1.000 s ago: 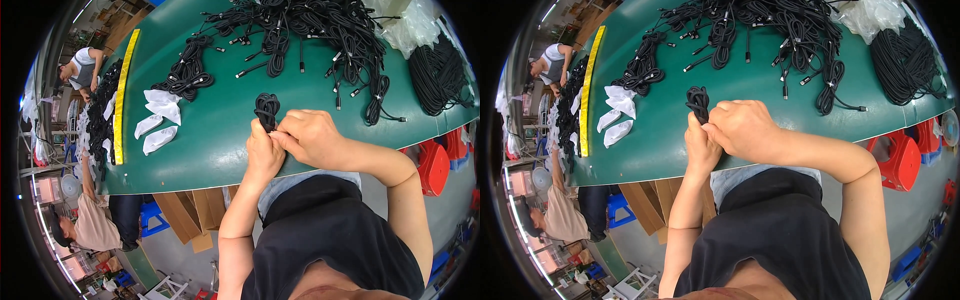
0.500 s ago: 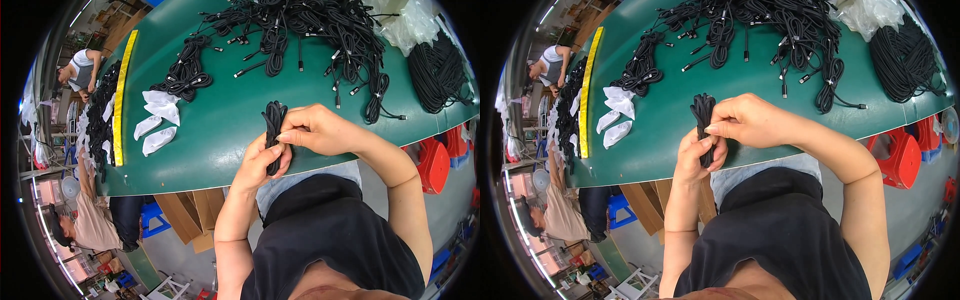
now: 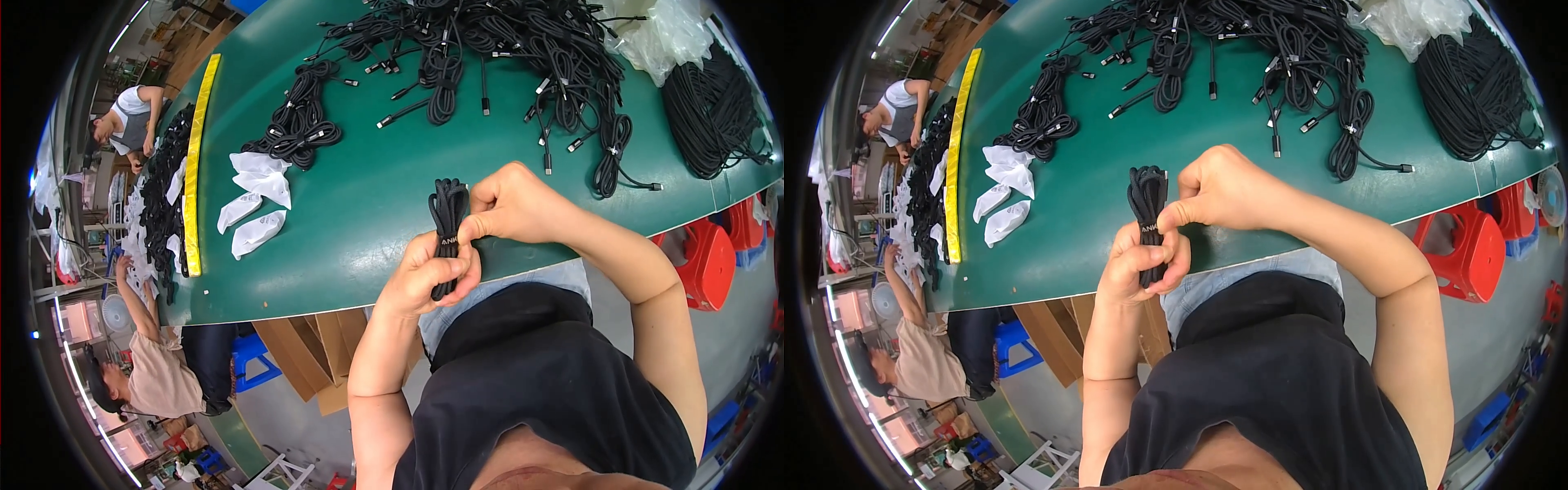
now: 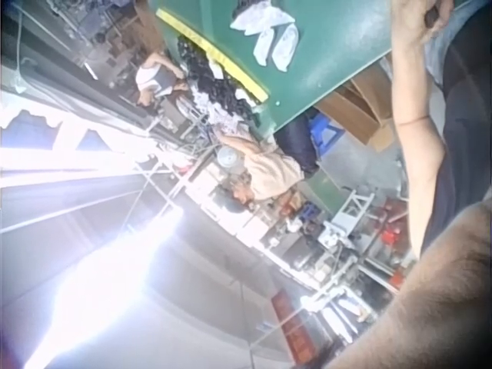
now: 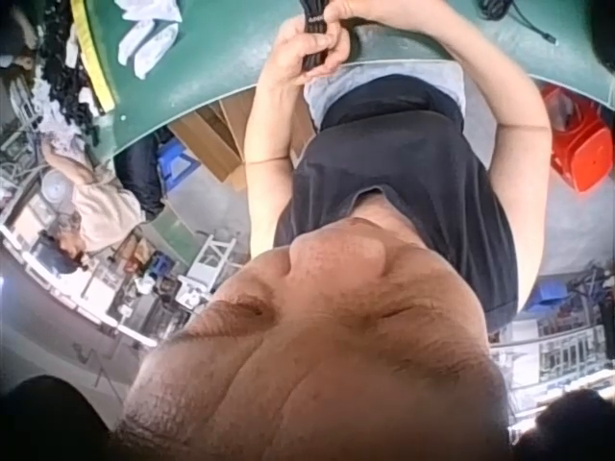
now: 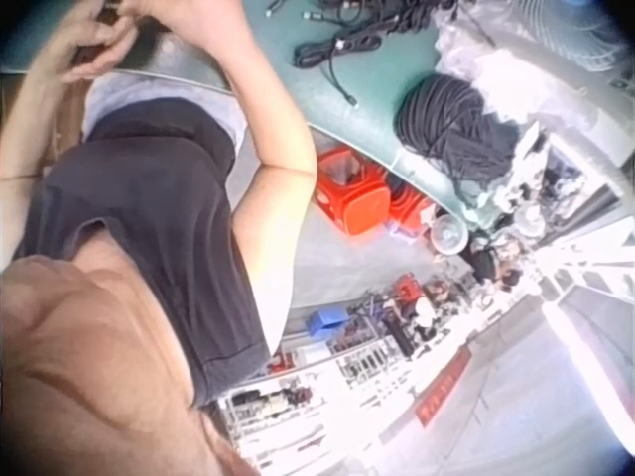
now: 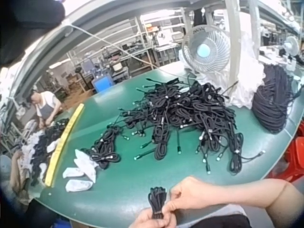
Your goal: Packing bundled black cables into individual white plastic sleeves and then into a larger clear bag.
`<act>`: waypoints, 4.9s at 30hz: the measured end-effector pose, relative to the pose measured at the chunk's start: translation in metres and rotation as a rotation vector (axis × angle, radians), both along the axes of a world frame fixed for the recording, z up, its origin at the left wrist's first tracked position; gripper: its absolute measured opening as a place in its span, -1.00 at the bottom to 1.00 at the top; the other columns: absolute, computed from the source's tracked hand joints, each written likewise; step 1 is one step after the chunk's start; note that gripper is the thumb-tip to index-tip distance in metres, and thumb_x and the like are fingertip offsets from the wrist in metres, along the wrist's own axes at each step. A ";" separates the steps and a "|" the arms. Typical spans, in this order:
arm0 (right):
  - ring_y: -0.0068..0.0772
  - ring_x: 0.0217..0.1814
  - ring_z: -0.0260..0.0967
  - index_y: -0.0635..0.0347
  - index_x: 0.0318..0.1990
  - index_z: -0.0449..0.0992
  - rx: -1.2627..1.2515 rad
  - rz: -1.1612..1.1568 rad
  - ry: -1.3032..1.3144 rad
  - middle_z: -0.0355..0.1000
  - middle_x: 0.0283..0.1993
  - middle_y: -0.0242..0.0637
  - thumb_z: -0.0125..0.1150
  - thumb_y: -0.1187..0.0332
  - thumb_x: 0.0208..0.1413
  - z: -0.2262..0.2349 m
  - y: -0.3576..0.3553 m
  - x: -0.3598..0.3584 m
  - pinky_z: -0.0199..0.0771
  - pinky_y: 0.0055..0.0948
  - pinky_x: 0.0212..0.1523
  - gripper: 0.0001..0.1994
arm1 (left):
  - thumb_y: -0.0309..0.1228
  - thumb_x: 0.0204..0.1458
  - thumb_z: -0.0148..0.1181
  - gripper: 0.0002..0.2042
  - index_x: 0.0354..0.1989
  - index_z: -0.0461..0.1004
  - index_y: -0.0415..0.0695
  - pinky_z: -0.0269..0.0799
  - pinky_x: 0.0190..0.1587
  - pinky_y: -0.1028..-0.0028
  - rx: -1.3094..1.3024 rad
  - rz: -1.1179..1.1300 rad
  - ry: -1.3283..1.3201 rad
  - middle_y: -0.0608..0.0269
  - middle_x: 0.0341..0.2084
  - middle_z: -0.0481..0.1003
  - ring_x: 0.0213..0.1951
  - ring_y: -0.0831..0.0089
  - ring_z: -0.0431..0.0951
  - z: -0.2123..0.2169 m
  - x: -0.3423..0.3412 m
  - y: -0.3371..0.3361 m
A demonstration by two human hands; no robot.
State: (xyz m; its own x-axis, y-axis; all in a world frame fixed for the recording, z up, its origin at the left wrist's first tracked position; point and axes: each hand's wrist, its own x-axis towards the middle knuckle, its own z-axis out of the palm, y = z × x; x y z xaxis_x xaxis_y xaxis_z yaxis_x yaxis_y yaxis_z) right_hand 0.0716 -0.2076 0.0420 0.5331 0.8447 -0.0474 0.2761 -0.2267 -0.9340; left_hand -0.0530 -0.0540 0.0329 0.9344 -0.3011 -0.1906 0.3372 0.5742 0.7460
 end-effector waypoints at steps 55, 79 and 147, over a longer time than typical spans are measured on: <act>-0.41 -0.33 0.51 0.44 -0.04 0.40 0.352 -0.291 0.339 0.48 -0.24 -0.14 0.12 0.33 0.15 0.002 0.019 0.023 0.54 -0.56 -0.29 -0.66 | -0.35 0.20 -0.07 -0.69 -0.04 0.34 -0.36 0.49 -0.45 0.45 0.151 0.725 -0.195 0.09 -0.43 0.46 -0.50 0.43 0.49 -0.003 0.036 0.033; -0.07 -0.27 0.42 0.21 -0.07 0.36 -0.288 -0.328 -1.068 0.34 -0.34 -0.06 0.27 0.12 -0.11 -0.034 0.062 0.078 0.47 -0.21 -0.38 -0.52 | -0.43 0.12 0.04 -0.78 -0.18 0.37 -0.36 0.51 -0.37 0.48 -0.110 0.904 -0.046 0.00 -0.38 0.49 -0.35 0.32 0.54 -0.015 0.074 0.090; -0.27 -0.43 0.35 0.32 -0.31 0.50 0.397 -0.293 -0.725 0.31 -0.45 -0.23 0.31 0.48 -0.15 0.014 0.048 0.034 0.40 -0.39 -0.47 -0.79 | -0.29 0.02 0.22 -0.68 -0.14 0.39 -0.24 0.41 -0.36 0.55 0.167 0.507 -0.386 0.21 -0.26 0.46 -0.35 0.52 0.46 -0.013 0.086 0.042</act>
State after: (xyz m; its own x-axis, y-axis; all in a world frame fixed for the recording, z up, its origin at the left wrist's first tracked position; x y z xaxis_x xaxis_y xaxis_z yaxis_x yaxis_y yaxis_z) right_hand 0.1055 -0.1593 0.0563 0.5163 0.5513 0.6554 0.8137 -0.0772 -0.5761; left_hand 0.0334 -0.0125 0.0196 0.9631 0.1993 0.1808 -0.2546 0.4572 0.8522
